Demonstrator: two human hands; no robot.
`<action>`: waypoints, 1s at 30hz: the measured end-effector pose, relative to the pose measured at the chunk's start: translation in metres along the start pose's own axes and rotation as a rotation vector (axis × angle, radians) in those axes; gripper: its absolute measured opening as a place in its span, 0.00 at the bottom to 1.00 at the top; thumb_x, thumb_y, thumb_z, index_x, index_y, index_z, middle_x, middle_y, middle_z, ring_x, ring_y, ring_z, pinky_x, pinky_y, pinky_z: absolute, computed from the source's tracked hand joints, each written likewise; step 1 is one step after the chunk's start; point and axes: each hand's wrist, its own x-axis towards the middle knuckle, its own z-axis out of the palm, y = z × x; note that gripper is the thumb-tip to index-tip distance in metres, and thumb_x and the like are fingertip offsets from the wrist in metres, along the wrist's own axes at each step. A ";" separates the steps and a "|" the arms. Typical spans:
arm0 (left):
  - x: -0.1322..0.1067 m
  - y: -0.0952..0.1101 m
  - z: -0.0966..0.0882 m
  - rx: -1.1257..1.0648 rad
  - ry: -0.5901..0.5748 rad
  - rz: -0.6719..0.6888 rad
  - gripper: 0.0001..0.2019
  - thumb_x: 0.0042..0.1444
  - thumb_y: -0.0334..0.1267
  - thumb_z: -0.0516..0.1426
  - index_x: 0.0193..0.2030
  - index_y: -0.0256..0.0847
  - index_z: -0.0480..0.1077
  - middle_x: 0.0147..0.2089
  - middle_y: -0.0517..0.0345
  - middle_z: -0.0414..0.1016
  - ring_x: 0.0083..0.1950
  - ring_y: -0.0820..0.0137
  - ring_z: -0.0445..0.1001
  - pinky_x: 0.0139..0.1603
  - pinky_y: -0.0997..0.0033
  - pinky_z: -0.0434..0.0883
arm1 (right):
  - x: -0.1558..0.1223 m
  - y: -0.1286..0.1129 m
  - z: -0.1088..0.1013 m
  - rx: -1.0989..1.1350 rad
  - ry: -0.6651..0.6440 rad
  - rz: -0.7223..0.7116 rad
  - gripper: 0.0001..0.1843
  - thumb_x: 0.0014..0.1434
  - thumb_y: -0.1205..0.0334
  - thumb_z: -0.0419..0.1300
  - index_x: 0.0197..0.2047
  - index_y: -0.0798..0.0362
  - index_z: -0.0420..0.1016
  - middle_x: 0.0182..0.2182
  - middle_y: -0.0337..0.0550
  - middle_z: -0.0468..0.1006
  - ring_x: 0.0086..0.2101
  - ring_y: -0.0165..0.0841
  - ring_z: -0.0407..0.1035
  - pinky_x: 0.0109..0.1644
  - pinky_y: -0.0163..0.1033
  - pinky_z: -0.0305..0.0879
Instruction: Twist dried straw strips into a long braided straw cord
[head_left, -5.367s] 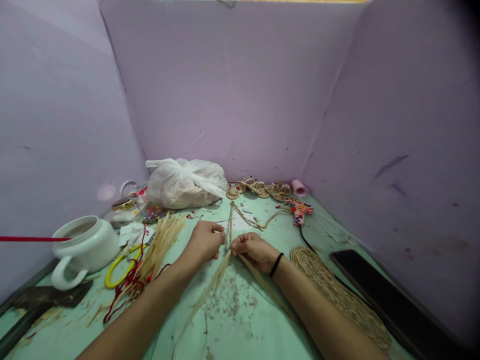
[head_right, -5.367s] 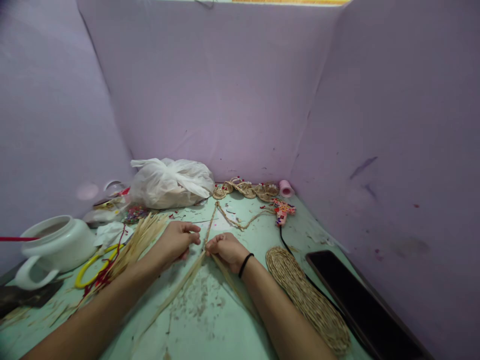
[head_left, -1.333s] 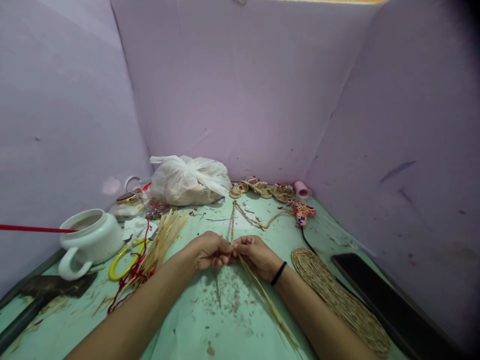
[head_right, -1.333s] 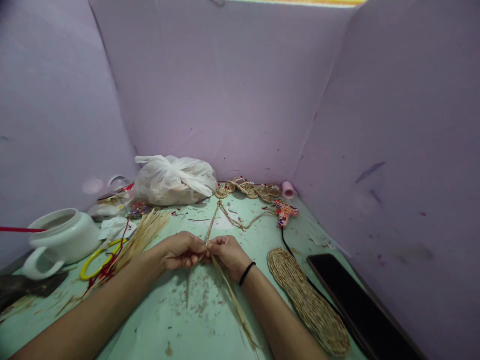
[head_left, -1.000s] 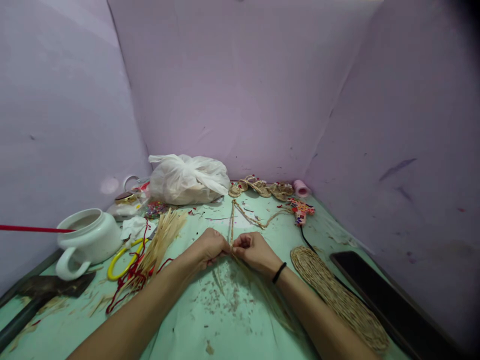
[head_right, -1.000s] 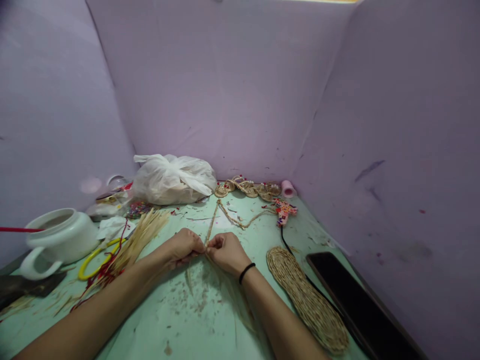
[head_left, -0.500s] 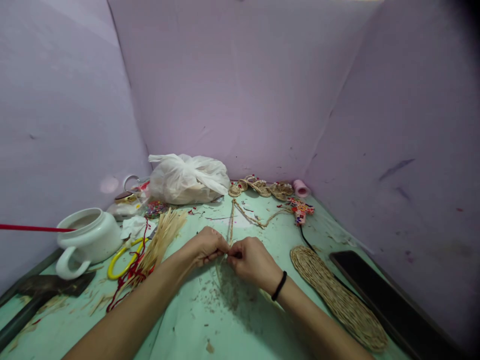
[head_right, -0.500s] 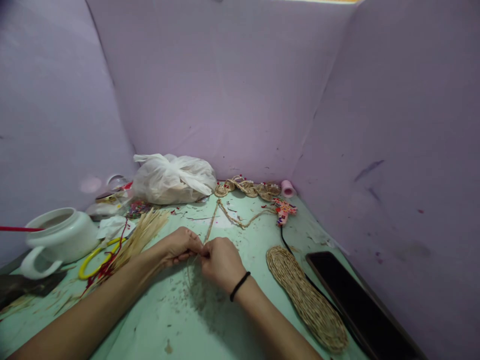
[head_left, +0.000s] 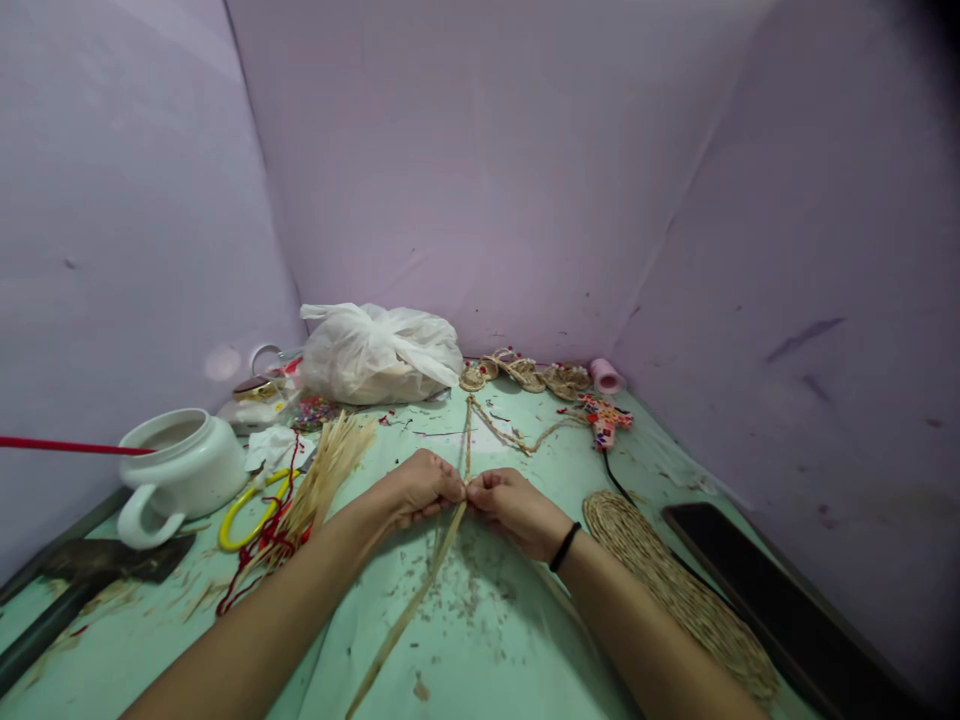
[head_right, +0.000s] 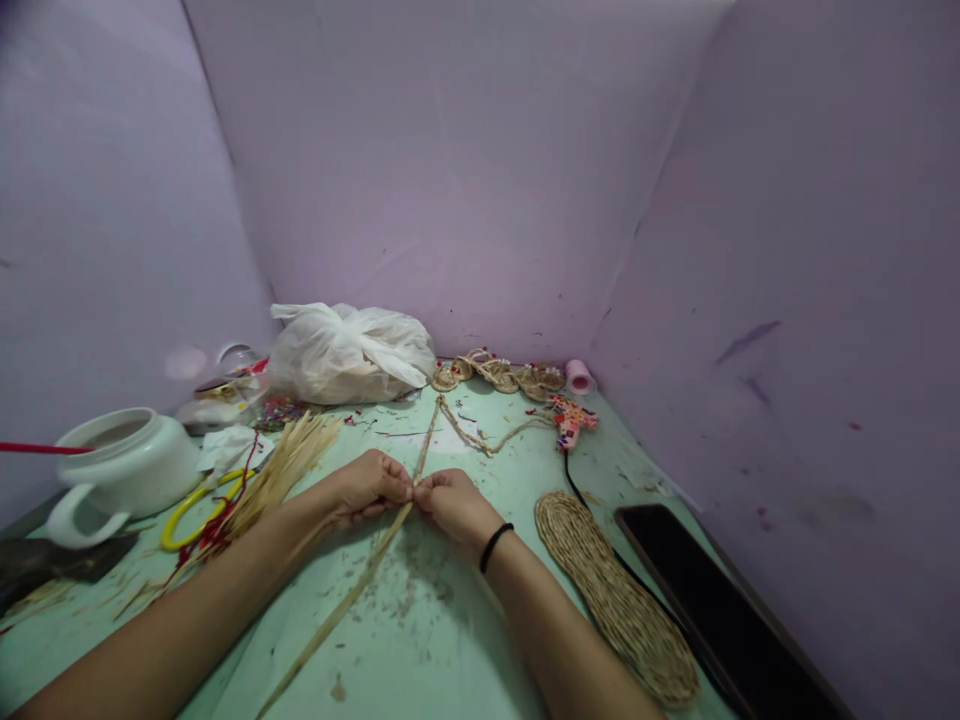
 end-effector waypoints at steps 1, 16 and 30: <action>0.001 -0.001 0.000 0.010 -0.013 0.023 0.03 0.34 0.34 0.52 0.18 0.37 0.63 0.09 0.68 0.54 0.10 0.81 0.47 0.11 0.78 0.42 | 0.003 0.003 -0.002 -0.055 0.003 -0.032 0.11 0.45 0.70 0.53 0.14 0.56 0.59 0.09 0.30 0.53 0.12 0.19 0.43 0.16 0.30 0.37; -0.007 0.000 -0.042 0.344 -0.230 0.024 0.07 0.35 0.36 0.55 0.22 0.34 0.68 0.16 0.61 0.65 0.14 0.80 0.53 0.14 0.79 0.49 | 0.010 0.014 -0.002 0.004 0.122 -0.070 0.02 0.38 0.68 0.58 0.18 0.59 0.69 0.11 0.34 0.64 0.11 0.19 0.47 0.16 0.31 0.36; -0.019 -0.008 -0.150 0.423 0.820 0.081 0.07 0.35 0.34 0.56 0.24 0.35 0.72 0.18 0.61 0.66 0.20 0.76 0.60 0.20 0.78 0.56 | 0.010 0.016 -0.001 -0.044 0.098 -0.070 0.06 0.39 0.64 0.59 0.18 0.58 0.67 0.11 0.33 0.62 0.12 0.18 0.45 0.16 0.31 0.35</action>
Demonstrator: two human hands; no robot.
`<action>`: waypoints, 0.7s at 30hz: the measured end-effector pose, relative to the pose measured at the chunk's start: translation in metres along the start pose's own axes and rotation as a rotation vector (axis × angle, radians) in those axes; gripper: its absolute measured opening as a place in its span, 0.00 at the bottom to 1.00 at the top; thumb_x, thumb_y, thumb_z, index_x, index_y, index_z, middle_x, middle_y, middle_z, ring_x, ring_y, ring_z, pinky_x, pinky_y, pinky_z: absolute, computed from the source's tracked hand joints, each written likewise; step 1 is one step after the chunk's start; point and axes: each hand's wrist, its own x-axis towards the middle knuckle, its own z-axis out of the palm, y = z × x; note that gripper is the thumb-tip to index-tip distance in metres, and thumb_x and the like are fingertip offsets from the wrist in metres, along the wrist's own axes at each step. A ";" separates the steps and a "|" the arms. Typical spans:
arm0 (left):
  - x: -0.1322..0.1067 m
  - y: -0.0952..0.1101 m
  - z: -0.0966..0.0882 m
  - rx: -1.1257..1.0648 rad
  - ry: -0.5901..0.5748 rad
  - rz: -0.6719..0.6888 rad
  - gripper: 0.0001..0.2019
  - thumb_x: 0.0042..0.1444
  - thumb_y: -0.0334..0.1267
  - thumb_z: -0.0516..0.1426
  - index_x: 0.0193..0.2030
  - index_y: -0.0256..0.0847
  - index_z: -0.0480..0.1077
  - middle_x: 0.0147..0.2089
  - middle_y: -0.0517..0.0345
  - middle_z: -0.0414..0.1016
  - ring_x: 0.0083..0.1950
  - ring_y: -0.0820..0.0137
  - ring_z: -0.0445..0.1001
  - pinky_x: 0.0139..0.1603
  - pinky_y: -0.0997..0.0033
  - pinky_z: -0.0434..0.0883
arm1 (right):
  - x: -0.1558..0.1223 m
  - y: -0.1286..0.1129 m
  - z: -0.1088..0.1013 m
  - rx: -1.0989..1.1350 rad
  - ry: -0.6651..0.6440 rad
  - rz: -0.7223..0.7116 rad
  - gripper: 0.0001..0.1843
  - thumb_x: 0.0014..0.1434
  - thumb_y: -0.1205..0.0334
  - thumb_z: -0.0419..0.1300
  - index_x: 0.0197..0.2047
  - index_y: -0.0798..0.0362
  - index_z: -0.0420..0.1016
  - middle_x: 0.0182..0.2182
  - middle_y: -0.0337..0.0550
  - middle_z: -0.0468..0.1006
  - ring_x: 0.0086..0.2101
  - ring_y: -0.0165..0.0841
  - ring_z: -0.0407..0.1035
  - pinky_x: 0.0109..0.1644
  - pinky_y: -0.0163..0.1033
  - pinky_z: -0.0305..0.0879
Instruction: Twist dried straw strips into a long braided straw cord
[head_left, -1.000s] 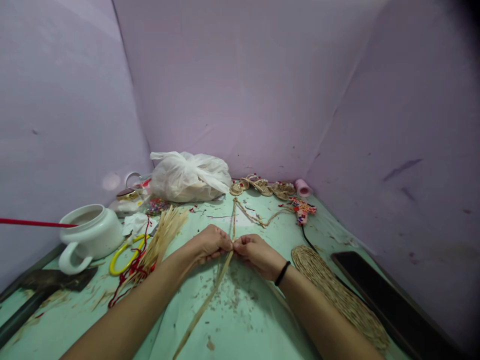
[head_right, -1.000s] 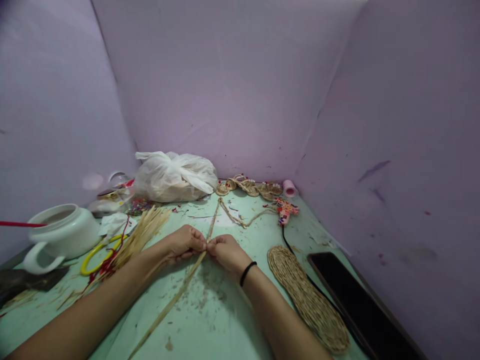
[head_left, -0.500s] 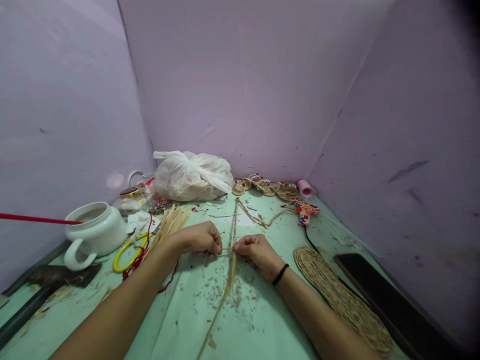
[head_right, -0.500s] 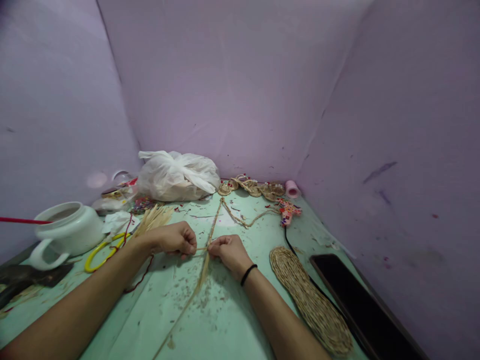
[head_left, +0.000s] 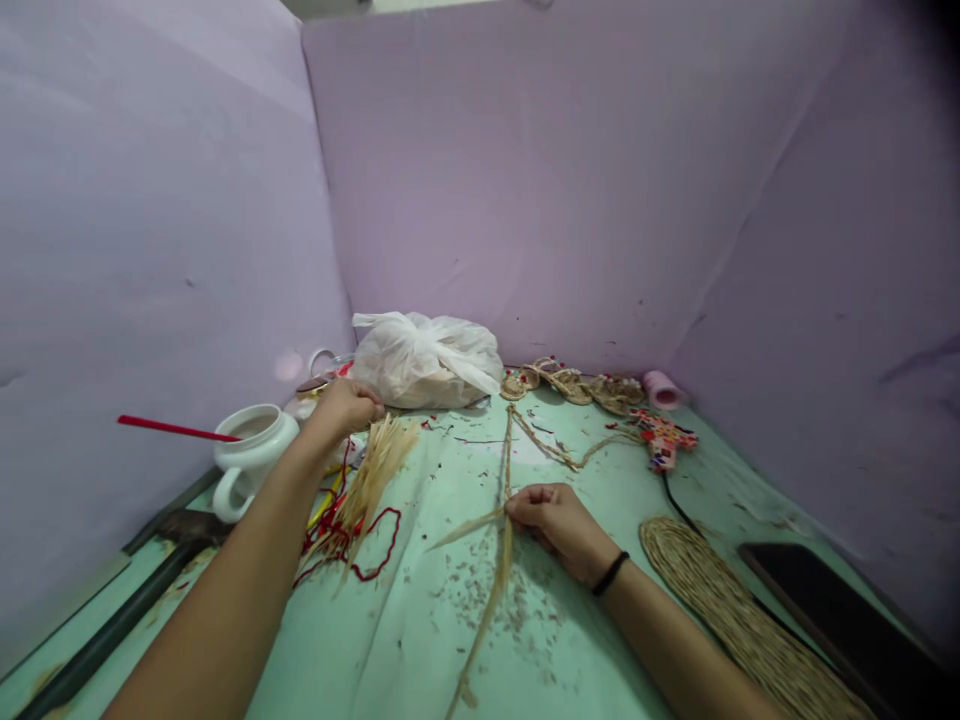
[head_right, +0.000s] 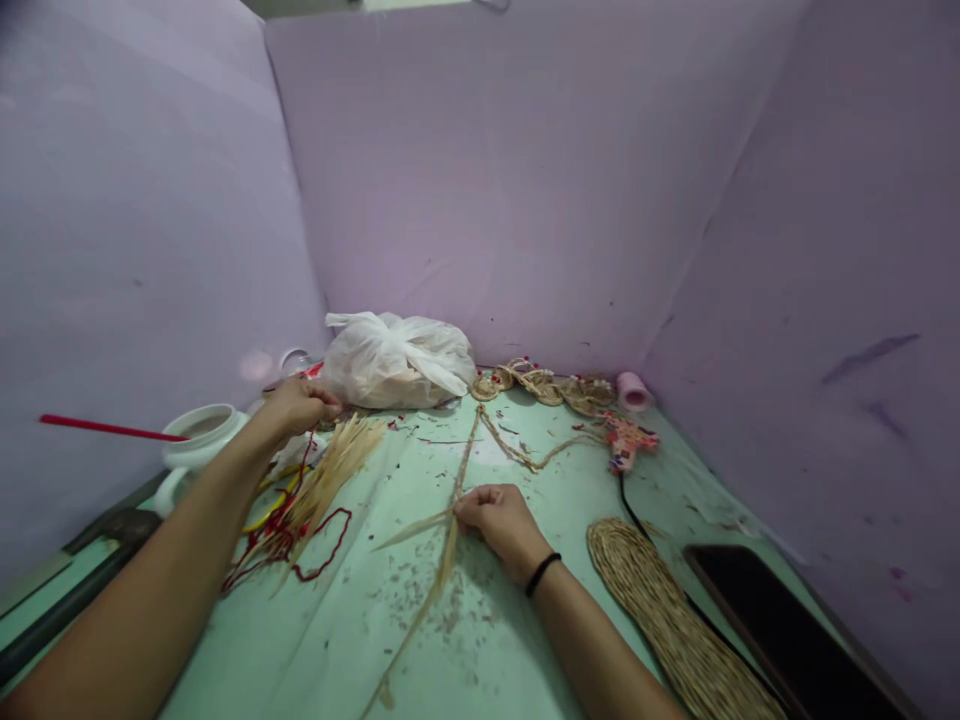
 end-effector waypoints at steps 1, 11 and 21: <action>0.002 -0.003 0.002 0.039 -0.009 0.002 0.07 0.35 0.35 0.56 0.24 0.35 0.72 0.19 0.60 0.67 0.22 0.75 0.62 0.22 0.77 0.57 | 0.001 0.001 0.000 0.000 -0.002 -0.005 0.06 0.39 0.64 0.59 0.18 0.58 0.67 0.11 0.33 0.62 0.12 0.19 0.46 0.17 0.31 0.36; -0.012 0.000 0.033 0.416 -0.089 -0.131 0.09 0.31 0.37 0.59 0.23 0.36 0.69 0.26 0.51 0.71 0.32 0.64 0.69 0.28 0.74 0.60 | 0.000 -0.001 0.001 0.006 -0.011 -0.018 0.07 0.38 0.63 0.59 0.17 0.58 0.67 0.12 0.35 0.63 0.13 0.20 0.47 0.18 0.31 0.37; -0.005 -0.011 0.040 0.280 -0.093 -0.062 0.04 0.34 0.35 0.57 0.21 0.37 0.69 0.22 0.56 0.69 0.27 0.70 0.67 0.25 0.77 0.58 | -0.001 -0.003 0.002 0.005 -0.004 -0.002 0.05 0.39 0.67 0.58 0.17 0.58 0.67 0.11 0.34 0.63 0.13 0.19 0.46 0.17 0.31 0.36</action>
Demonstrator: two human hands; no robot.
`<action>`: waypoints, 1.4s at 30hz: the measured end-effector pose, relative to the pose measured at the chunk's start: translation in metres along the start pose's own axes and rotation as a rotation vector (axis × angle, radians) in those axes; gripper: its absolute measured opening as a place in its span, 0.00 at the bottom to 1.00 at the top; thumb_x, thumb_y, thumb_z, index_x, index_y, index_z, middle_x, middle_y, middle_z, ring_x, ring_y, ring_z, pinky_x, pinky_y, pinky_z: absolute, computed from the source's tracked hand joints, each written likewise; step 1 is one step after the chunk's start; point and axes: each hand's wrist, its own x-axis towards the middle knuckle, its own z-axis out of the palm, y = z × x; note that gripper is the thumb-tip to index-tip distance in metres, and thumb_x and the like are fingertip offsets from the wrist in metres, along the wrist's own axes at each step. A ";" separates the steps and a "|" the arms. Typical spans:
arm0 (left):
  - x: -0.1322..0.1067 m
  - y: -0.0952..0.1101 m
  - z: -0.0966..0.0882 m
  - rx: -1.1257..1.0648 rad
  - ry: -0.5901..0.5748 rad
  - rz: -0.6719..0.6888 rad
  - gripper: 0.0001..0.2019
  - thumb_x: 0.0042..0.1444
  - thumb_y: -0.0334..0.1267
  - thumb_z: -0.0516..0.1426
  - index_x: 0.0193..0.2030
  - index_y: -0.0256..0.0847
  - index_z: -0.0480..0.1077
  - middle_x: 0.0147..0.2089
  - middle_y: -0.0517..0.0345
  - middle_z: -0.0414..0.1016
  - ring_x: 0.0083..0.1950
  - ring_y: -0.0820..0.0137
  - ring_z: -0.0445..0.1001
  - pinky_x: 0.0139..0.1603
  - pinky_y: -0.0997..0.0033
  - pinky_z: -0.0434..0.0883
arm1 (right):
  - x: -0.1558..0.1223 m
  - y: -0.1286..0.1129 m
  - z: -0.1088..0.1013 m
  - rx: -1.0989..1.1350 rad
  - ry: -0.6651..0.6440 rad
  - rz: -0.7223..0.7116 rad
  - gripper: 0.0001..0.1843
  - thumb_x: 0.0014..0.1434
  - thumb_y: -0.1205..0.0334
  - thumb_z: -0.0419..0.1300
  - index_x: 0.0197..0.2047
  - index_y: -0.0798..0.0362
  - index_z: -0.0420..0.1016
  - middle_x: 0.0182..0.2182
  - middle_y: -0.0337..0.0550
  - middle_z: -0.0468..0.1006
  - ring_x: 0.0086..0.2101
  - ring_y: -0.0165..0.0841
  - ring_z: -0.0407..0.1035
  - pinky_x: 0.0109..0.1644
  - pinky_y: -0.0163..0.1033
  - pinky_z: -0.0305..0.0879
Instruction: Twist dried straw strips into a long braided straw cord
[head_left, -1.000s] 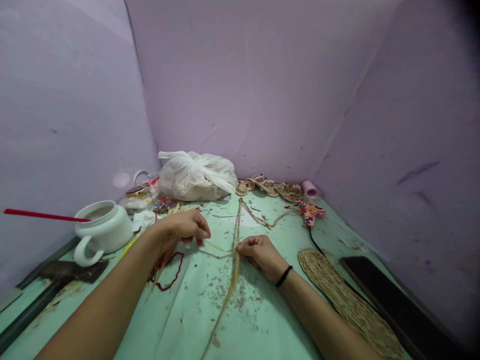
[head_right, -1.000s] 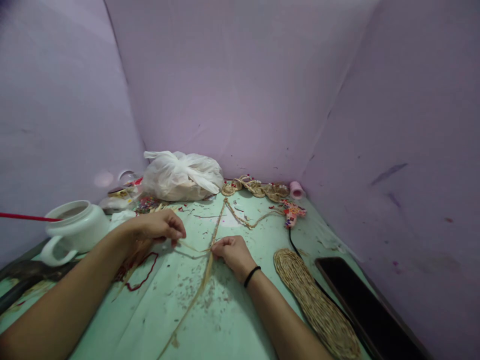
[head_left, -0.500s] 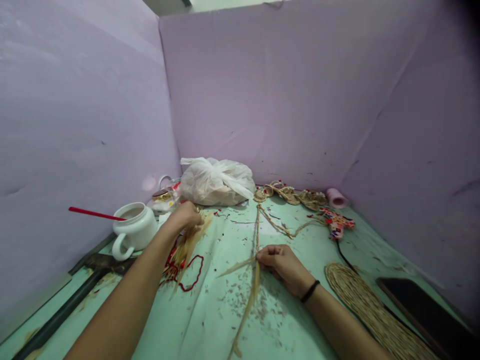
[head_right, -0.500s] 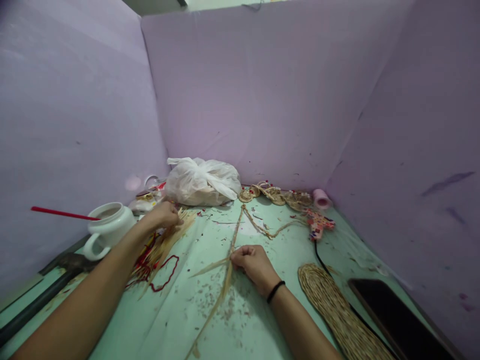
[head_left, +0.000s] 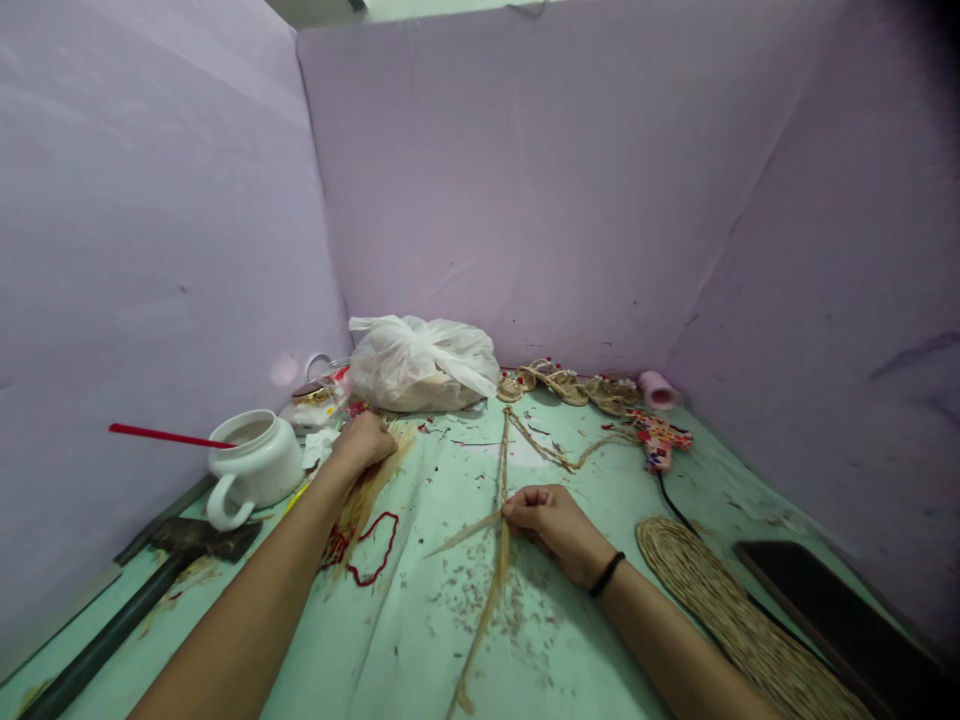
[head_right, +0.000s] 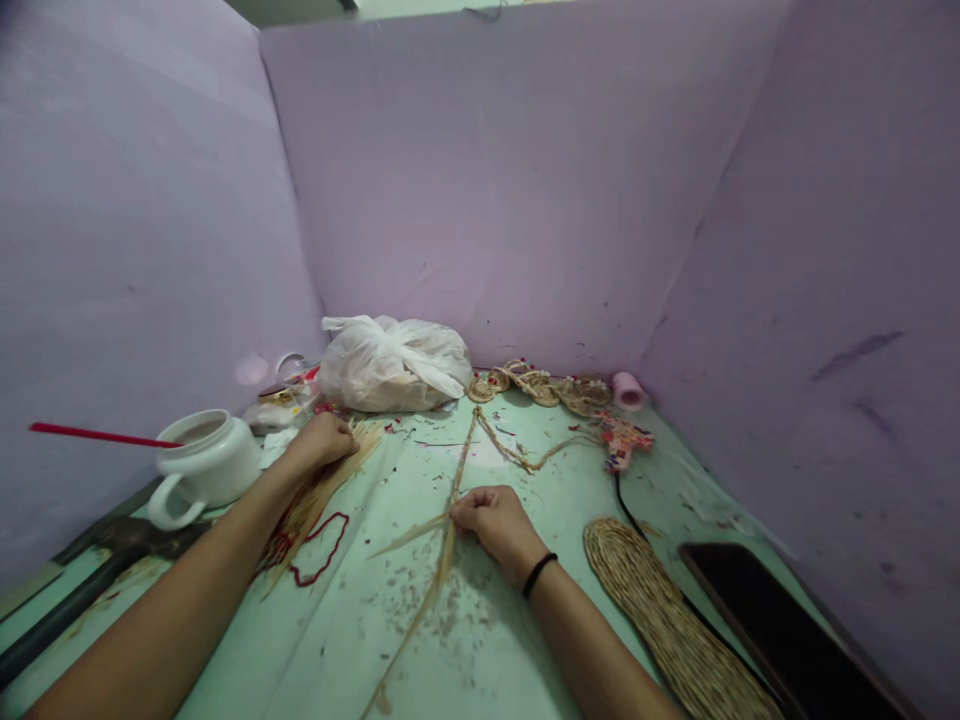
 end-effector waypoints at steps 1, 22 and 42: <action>0.002 -0.001 0.001 -0.015 0.012 0.025 0.04 0.35 0.34 0.56 0.21 0.37 0.70 0.22 0.56 0.69 0.27 0.71 0.66 0.25 0.77 0.58 | 0.000 0.000 0.000 0.004 0.000 -0.003 0.05 0.39 0.67 0.58 0.17 0.58 0.67 0.11 0.34 0.63 0.13 0.19 0.47 0.17 0.31 0.37; -0.074 0.072 0.051 -0.425 -0.613 0.282 0.08 0.32 0.31 0.52 0.24 0.35 0.69 0.14 0.66 0.59 0.16 0.79 0.55 0.18 0.78 0.52 | 0.002 0.002 -0.001 0.033 0.012 -0.041 0.03 0.38 0.71 0.56 0.16 0.58 0.68 0.12 0.35 0.65 0.14 0.20 0.49 0.19 0.30 0.42; -0.081 0.087 0.051 -0.471 -0.610 0.122 0.02 0.32 0.31 0.54 0.15 0.35 0.64 0.09 0.66 0.55 0.13 0.80 0.52 0.14 0.78 0.47 | 0.006 0.006 0.000 0.093 0.007 -0.094 0.04 0.38 0.71 0.57 0.15 0.58 0.67 0.11 0.34 0.66 0.15 0.21 0.54 0.21 0.29 0.47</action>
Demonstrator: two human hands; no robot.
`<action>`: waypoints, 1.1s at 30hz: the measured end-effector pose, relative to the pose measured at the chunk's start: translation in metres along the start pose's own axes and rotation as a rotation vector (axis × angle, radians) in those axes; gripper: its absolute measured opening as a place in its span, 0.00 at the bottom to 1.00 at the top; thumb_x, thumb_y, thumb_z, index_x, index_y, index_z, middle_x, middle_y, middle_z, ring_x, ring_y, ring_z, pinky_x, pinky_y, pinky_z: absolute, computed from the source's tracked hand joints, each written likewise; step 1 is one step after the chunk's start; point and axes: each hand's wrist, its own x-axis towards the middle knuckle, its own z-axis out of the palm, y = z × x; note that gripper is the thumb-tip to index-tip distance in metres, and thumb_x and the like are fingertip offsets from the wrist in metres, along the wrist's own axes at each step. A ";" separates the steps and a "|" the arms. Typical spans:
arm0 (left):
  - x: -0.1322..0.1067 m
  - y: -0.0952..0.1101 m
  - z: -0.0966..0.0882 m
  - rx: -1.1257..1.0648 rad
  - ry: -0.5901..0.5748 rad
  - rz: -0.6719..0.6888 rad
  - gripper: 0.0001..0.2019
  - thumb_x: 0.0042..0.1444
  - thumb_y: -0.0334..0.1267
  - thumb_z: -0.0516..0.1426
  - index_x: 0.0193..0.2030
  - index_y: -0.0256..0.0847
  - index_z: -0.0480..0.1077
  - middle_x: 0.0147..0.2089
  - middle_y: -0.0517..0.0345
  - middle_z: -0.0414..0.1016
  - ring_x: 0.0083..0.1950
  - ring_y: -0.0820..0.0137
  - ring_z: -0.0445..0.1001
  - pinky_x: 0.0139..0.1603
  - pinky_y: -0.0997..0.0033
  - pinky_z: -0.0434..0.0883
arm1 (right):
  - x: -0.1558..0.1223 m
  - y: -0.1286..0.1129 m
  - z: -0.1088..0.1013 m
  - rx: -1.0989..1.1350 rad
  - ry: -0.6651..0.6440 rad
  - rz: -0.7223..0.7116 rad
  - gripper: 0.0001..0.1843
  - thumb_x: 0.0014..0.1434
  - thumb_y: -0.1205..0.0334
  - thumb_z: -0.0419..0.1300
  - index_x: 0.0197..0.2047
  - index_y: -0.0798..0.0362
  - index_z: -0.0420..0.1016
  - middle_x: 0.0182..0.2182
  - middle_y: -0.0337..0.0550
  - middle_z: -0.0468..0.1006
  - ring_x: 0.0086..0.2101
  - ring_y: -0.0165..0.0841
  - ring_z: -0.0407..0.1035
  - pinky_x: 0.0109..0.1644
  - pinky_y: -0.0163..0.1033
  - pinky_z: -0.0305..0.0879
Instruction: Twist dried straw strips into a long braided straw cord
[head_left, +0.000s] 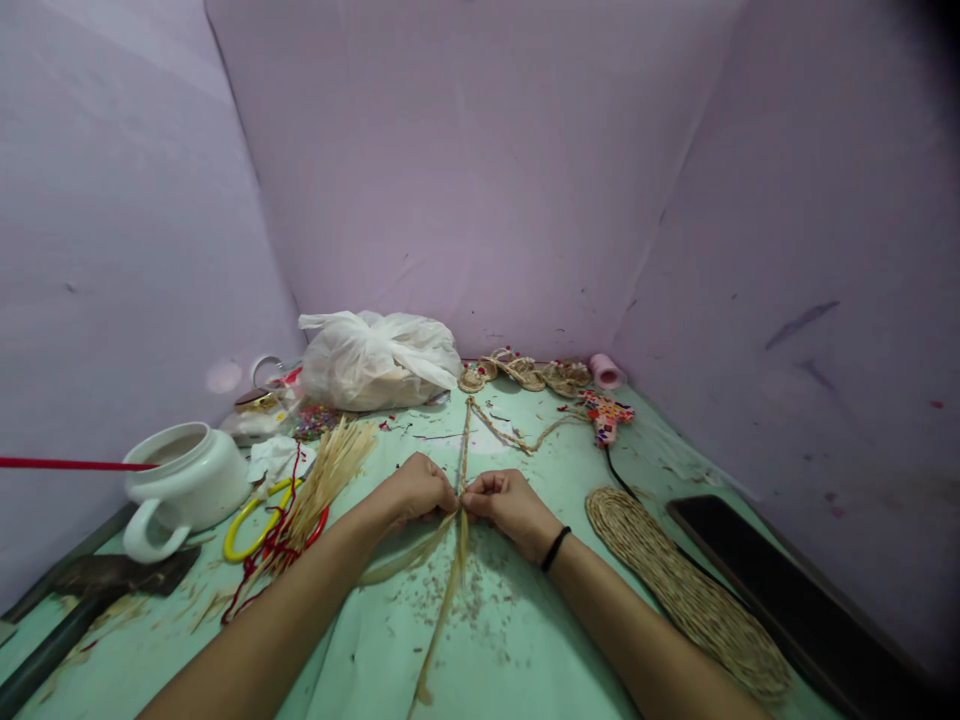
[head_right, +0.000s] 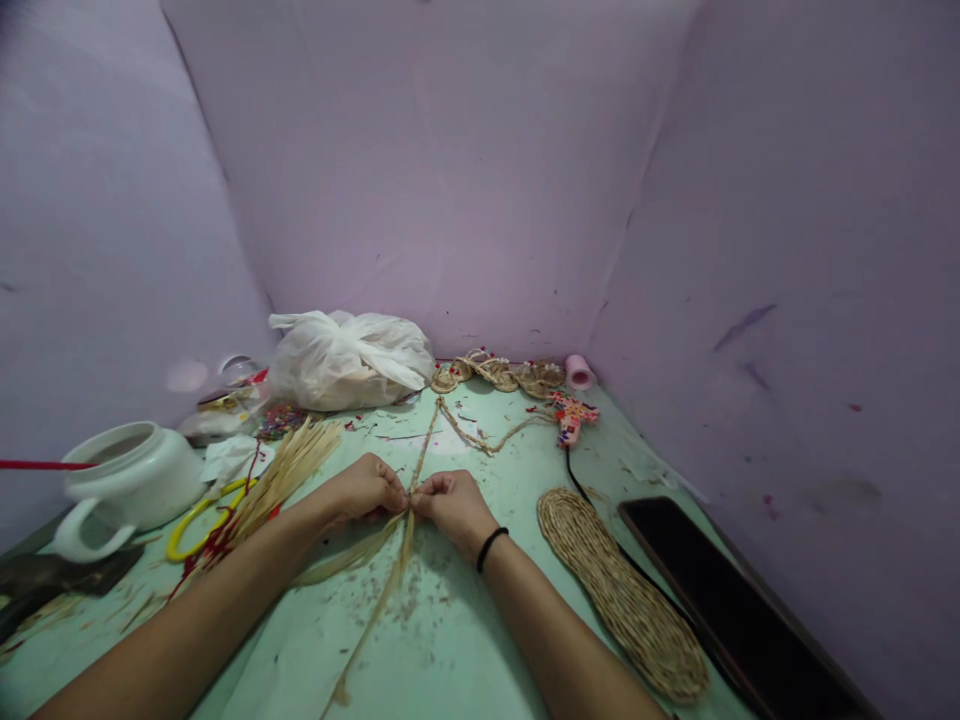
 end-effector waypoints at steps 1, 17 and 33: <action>0.000 0.001 0.000 -0.005 -0.004 -0.024 0.03 0.32 0.31 0.54 0.14 0.35 0.63 0.08 0.66 0.54 0.12 0.80 0.51 0.13 0.78 0.46 | 0.000 0.000 0.000 0.002 0.001 -0.003 0.05 0.38 0.71 0.57 0.15 0.58 0.66 0.11 0.34 0.66 0.16 0.21 0.54 0.21 0.29 0.47; -0.009 0.005 0.011 -0.241 0.073 -0.092 0.07 0.35 0.33 0.57 0.18 0.36 0.60 0.09 0.67 0.56 0.11 0.82 0.51 0.12 0.80 0.44 | -0.005 -0.009 -0.010 0.147 -0.078 0.139 0.05 0.37 0.67 0.58 0.19 0.57 0.64 0.09 0.29 0.57 0.11 0.18 0.44 0.17 0.30 0.32; -0.009 0.001 0.013 -0.257 -0.013 -0.045 0.05 0.34 0.33 0.54 0.17 0.38 0.59 0.11 0.66 0.58 0.09 0.82 0.49 0.10 0.80 0.43 | -0.002 -0.005 -0.018 0.140 -0.165 0.106 0.08 0.31 0.64 0.62 0.17 0.60 0.67 0.11 0.33 0.63 0.14 0.19 0.50 0.18 0.29 0.41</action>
